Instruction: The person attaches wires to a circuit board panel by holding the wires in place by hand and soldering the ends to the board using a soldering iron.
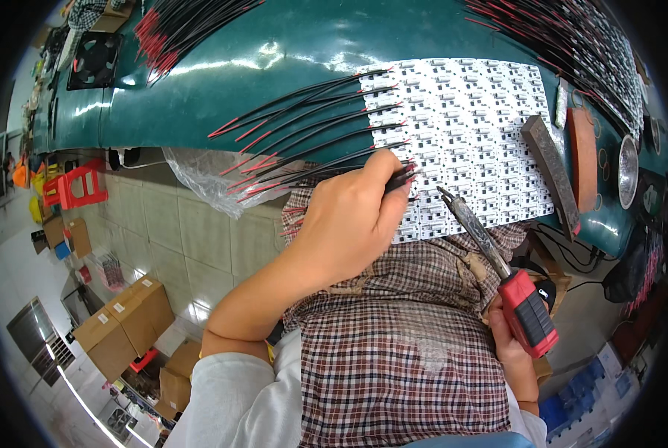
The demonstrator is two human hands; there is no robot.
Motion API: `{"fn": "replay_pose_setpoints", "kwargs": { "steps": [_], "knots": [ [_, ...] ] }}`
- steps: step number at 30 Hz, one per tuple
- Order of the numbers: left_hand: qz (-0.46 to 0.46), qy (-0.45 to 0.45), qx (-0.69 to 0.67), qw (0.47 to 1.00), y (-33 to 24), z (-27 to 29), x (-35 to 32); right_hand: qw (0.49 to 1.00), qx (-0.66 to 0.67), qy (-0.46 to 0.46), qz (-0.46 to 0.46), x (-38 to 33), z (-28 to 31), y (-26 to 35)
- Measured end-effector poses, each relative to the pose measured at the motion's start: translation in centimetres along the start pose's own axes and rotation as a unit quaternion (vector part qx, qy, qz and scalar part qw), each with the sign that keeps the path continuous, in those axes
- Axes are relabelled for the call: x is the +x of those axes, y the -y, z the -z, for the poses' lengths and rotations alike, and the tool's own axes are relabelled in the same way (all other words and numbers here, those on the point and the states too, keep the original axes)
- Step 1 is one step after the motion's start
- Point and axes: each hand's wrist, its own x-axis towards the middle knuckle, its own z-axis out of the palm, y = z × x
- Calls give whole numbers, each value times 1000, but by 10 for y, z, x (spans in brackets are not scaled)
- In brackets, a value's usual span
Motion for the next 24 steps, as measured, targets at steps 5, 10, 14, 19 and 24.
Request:
{"fn": "replay_pose_setpoints", "kwargs": {
  "steps": [5,10,14,19,24],
  "knots": [
    [85,81,-31,993,-3,8,3,998,-29,-14,47,9,0,9],
    [34,-2,92,995,-12,17,1,996,-46,-38,70,5,-2,7],
    [-24,-40,104,993,-25,25,-6,996,-52,-28,70,1,2,7],
    [48,50,43,997,-20,5,-19,990,-79,-42,108,7,3,15],
    [6,64,117,991,-11,0,-24,992,-61,-34,107,6,3,17]
  ]
}}
